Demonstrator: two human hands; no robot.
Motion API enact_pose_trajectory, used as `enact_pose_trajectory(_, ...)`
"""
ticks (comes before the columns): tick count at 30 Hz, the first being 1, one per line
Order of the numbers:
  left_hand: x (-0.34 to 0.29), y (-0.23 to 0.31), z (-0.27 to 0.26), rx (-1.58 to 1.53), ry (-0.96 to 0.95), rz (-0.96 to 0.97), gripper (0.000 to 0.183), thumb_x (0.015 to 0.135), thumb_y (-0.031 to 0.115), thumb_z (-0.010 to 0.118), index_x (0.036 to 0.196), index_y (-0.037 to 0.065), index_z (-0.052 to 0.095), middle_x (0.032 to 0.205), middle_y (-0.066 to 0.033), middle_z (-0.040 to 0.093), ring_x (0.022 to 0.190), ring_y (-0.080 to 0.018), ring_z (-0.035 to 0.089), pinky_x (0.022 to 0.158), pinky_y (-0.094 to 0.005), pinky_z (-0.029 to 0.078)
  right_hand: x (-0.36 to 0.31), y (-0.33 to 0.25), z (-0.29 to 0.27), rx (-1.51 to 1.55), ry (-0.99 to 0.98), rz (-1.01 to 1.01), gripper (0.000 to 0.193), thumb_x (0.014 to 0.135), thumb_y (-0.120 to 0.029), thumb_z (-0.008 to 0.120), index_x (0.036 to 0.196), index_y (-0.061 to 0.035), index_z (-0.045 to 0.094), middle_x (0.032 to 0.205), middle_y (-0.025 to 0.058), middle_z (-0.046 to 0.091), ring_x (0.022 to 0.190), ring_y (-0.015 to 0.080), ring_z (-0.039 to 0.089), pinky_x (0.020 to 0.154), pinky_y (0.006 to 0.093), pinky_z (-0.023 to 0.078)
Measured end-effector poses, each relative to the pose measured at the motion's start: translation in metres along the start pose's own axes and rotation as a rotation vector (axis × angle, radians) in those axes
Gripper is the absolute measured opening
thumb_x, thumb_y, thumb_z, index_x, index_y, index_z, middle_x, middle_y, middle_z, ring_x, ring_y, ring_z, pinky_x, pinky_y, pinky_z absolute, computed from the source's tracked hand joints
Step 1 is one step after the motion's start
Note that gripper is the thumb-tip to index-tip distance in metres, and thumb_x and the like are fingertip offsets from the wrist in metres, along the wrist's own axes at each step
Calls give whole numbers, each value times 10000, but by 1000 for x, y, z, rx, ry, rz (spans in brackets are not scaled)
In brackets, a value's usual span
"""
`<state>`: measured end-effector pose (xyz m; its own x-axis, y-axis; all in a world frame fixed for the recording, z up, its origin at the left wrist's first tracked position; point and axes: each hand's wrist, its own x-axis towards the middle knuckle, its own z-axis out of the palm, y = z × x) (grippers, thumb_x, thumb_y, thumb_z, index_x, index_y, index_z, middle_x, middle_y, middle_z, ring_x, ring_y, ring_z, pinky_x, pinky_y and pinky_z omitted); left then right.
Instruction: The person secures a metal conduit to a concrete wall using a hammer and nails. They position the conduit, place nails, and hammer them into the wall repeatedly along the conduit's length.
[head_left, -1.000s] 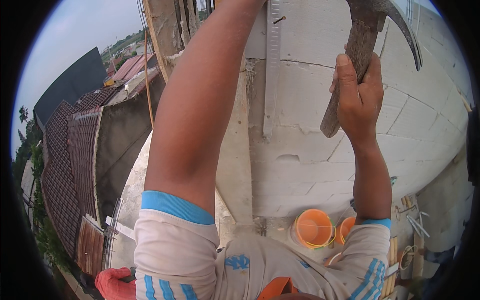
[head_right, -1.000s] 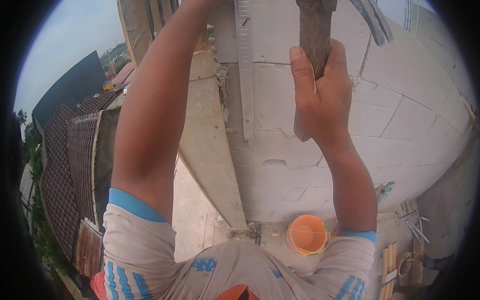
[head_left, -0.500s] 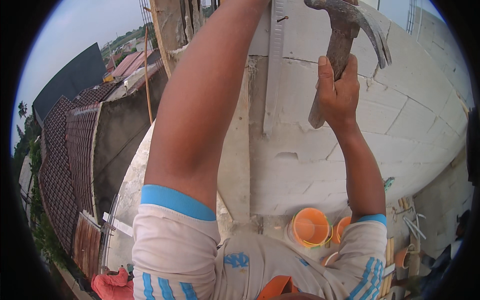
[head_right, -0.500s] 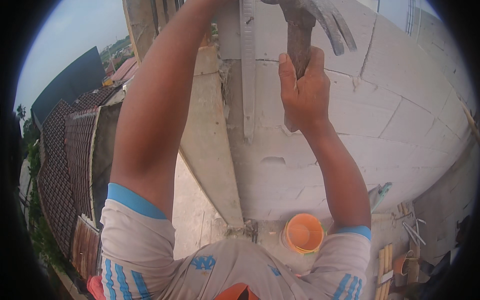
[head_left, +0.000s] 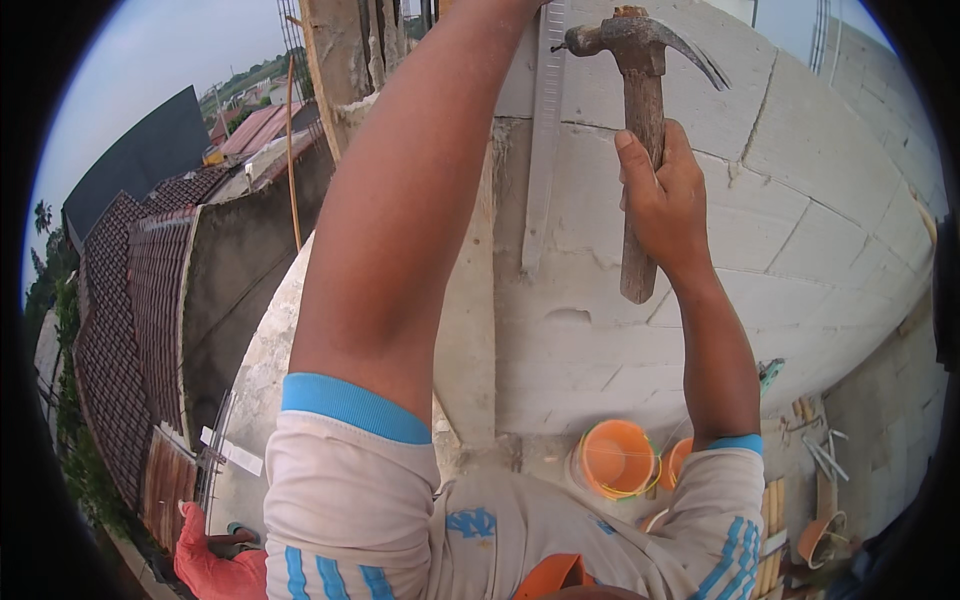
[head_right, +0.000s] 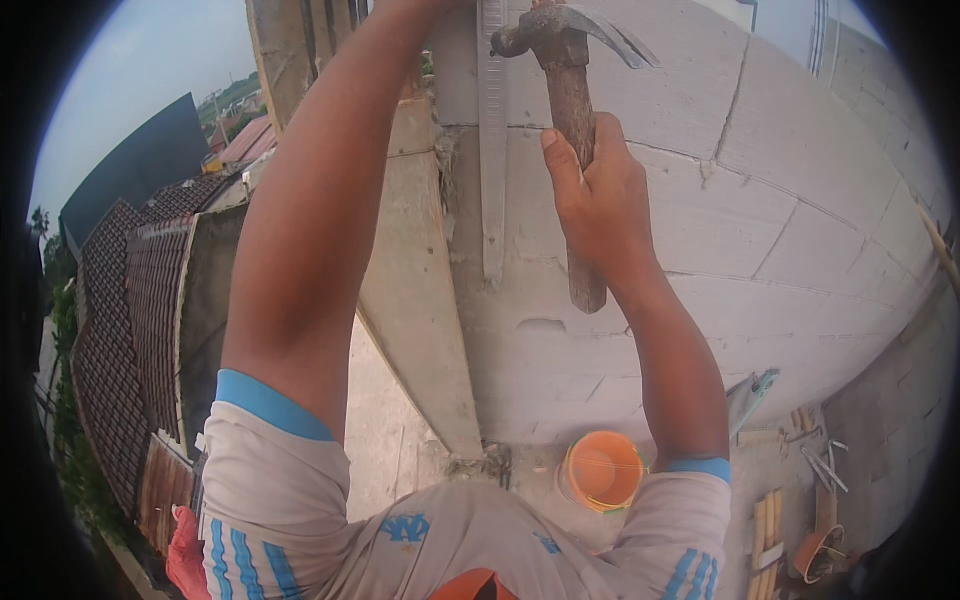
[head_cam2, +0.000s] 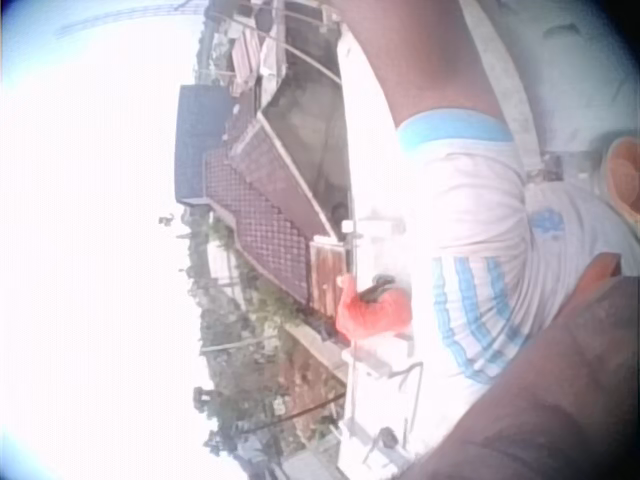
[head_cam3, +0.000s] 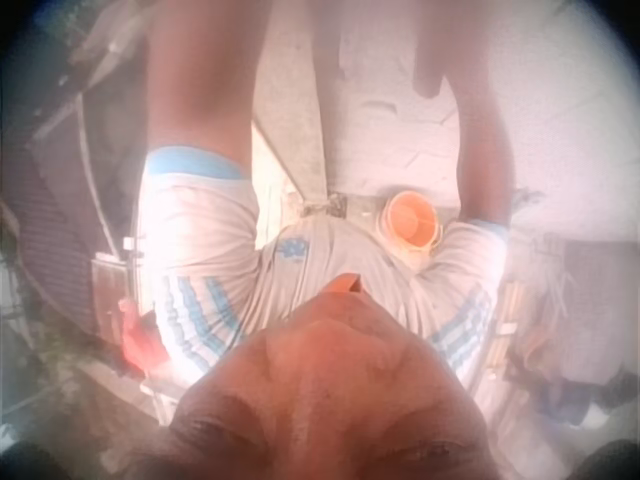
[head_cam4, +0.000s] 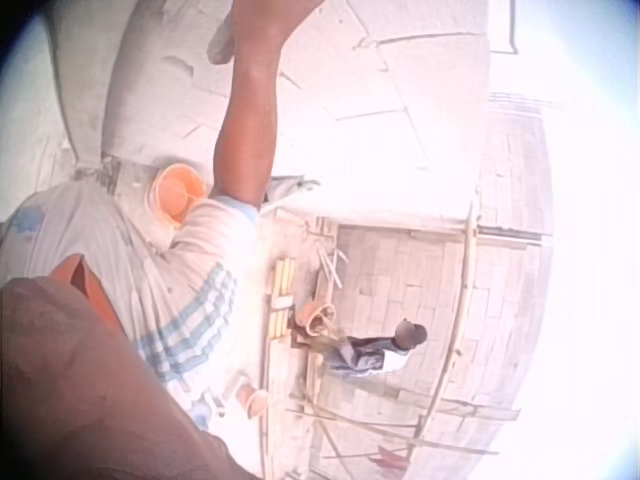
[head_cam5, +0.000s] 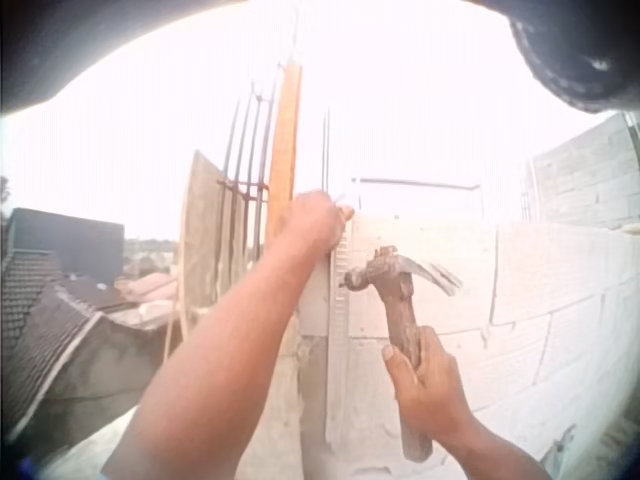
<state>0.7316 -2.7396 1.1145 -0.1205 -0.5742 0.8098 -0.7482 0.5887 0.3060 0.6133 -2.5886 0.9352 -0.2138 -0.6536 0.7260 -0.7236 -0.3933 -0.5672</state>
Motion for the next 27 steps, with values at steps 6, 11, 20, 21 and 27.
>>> enact_pose_trajectory(6, -2, 6, 1, -25, 21, -7, 501, 887, 442, 637, 1094, -12, 681, 1148, -234, 654, 1101, -368, 621, 924, -434, 499, 3, 16, 21, 54, 302, -303, 333, 990, -282, 534, 1070, 25, 435, 676, 115, 583, 594, 207, 590, 580, 362, 470)
enact_pose_trajectory(11, 2, -2, -3, 30, -8, 0, 495, 892, 441, 632, 1094, -8, 683, 1158, -227, 653, 1107, -369, 618, 924, -435, 499, -1, 0, 16, 14, 134, -124, 297, 980, -274, 544, 998, 8, 455, 665, 194, 596, 610, 338, 619, 597, 417, 478)
enact_pose_trajectory(20, -9, 1, -7, -21, -36, -48, 498, 887, 448, 635, 1104, 2, 683, 1162, -227, 652, 1110, -364, 618, 923, -434, 500, 9, 2, 7, -61, 70, -23, 308, 976, -275, 554, 1050, 9, 461, 669, 154, 591, 593, 278, 606, 595, 390, 481)
enact_pose_trajectory(21, -8, 1, -6, -21, -24, -31, 498, 887, 448, 636, 1107, 3, 683, 1165, -225, 651, 1113, -364, 617, 924, -434, 499, 2, 2, 11, -7, 180, -102, 305, 975, -279, 553, 1031, 4, 456, 651, 161, 583, 583, 293, 601, 589, 399, 480)
enact_pose_trajectory(27, -9, 4, -8, -28, -35, -33, 505, 886, 456, 631, 1116, 8, 681, 1181, -219, 646, 1115, -363, 616, 932, -433, 495, 10, 8, 11, -183, 2, -26, 314, 971, -272, 557, 1054, 15, 461, 701, 194, 610, 632, 342, 632, 611, 415, 485)
